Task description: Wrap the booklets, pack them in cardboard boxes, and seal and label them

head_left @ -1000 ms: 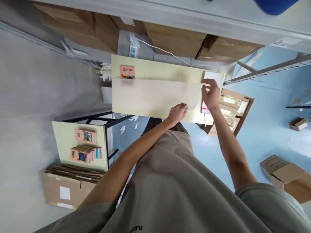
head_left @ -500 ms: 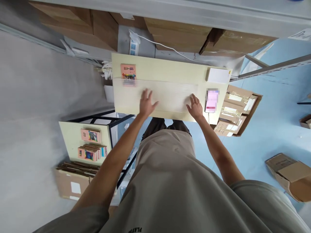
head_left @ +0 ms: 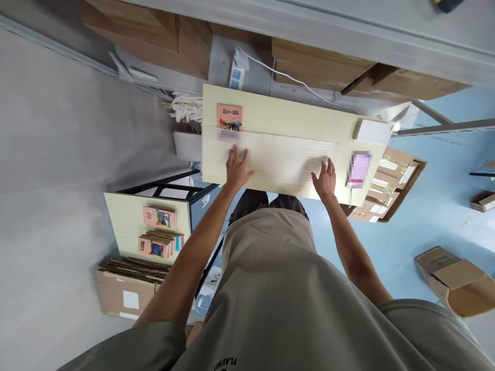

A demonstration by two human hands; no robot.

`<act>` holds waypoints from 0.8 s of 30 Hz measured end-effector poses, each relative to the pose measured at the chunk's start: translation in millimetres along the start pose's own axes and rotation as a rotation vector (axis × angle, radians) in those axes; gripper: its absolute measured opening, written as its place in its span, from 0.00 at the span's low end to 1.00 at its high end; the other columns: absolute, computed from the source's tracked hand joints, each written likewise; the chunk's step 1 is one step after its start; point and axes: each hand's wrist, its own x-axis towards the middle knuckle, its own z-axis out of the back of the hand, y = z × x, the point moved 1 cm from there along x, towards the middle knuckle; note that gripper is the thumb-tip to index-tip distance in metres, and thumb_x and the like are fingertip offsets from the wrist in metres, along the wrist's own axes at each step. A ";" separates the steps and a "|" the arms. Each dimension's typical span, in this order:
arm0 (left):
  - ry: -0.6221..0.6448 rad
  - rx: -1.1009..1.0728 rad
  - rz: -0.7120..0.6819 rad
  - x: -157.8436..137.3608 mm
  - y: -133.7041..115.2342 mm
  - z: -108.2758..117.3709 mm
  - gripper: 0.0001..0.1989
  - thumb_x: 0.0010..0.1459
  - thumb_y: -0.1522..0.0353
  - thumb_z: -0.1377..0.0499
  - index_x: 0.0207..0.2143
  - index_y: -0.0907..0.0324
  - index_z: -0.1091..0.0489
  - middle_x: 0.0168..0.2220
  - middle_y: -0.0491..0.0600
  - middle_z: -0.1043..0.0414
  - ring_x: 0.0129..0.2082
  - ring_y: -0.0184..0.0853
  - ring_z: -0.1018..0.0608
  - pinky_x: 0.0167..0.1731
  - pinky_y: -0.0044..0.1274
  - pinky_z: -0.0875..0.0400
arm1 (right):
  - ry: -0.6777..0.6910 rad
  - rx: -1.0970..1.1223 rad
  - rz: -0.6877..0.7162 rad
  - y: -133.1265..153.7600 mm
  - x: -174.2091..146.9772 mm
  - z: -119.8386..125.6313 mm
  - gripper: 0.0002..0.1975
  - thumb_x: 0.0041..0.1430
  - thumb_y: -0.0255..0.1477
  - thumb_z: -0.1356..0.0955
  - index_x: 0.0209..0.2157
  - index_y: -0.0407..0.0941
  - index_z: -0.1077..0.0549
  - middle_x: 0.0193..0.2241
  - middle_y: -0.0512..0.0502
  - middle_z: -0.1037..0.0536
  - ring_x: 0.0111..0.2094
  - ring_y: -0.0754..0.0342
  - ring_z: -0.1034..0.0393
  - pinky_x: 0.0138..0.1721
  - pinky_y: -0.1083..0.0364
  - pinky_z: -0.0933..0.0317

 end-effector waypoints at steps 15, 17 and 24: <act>-0.293 -0.452 -0.046 99.3 79.7 73.1 0.20 0.71 0.56 0.34 0.58 0.58 0.21 0.60 0.64 0.16 0.63 0.59 0.17 0.72 0.46 0.26 | 0.321 0.686 -0.138 292.4 57.0 -93.4 0.22 0.84 0.40 0.29 0.32 0.47 0.23 0.33 0.47 0.09 0.28 0.55 0.18 0.38 0.55 0.23; -0.298 -0.398 0.022 123.9 74.8 81.5 0.26 0.68 0.53 0.30 0.60 0.58 0.24 0.62 0.67 0.19 0.70 0.64 0.22 0.76 0.50 0.30 | 0.277 0.695 -0.210 294.8 60.6 -103.2 0.24 0.83 0.41 0.29 0.30 0.46 0.23 0.33 0.46 0.09 0.27 0.56 0.18 0.35 0.57 0.24; -0.176 -0.280 0.157 166.0 69.3 85.9 0.28 0.62 0.63 0.26 0.61 0.60 0.26 0.62 0.70 0.20 0.69 0.65 0.20 0.71 0.50 0.25 | 0.158 0.787 -0.254 287.9 60.2 -125.1 0.26 0.80 0.43 0.26 0.26 0.47 0.24 0.30 0.45 0.10 0.29 0.54 0.12 0.35 0.61 0.22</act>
